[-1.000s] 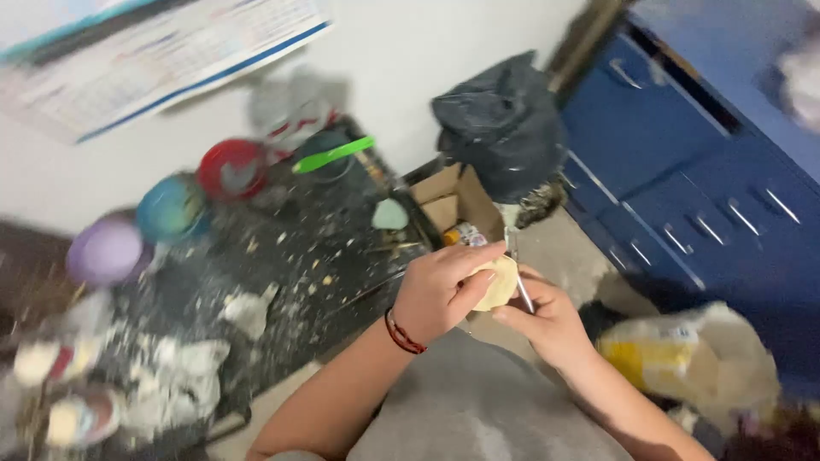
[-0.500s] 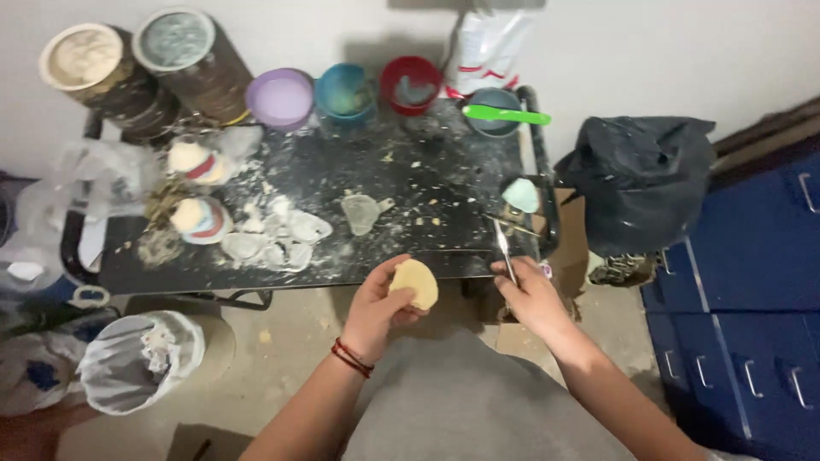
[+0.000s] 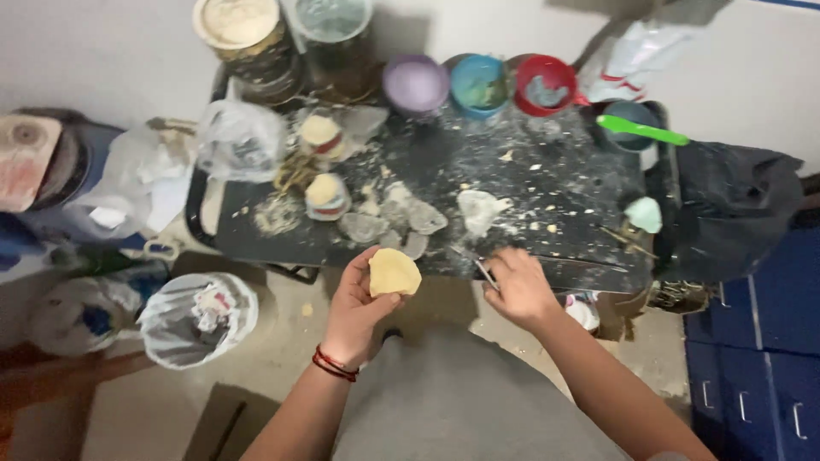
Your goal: Organizing and trimming plaster dental molds at a laboratory bench using a hand tool to remove excess material.
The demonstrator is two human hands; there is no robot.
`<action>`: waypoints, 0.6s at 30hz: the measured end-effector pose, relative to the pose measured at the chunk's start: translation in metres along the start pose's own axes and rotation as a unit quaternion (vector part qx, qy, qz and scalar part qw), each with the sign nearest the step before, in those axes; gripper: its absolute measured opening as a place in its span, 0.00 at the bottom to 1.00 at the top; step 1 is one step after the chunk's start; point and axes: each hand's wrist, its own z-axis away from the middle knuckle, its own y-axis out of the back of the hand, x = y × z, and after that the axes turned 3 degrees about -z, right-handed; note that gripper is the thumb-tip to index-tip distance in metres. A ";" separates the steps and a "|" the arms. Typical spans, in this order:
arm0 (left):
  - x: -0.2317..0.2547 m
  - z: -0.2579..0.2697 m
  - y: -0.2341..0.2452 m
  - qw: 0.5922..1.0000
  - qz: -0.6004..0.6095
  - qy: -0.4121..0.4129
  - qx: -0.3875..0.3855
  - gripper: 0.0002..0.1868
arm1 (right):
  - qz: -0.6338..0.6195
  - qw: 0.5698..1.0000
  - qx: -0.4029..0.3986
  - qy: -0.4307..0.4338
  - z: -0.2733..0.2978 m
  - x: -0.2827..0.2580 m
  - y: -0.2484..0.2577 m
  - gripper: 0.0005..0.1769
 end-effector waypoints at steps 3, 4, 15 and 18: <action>0.004 0.003 0.034 0.999 -0.006 -0.019 0.029 0.44 | 0.007 0.995 0.095 0.000 -0.022 0.002 -0.027 0.19; 0.009 0.006 0.039 0.999 -0.004 -0.026 0.040 0.44 | 0.005 0.996 0.094 0.013 -0.024 0.002 -0.032 0.19; 0.025 0.078 0.057 0.964 -0.035 -0.175 0.196 0.42 | 0.068 0.989 0.016 -0.132 -0.042 -0.004 -0.033 0.21; 0.035 0.118 0.045 0.937 -0.099 -0.187 0.279 0.38 | 0.032 0.984 0.172 0.022 -0.044 -0.012 -0.013 0.17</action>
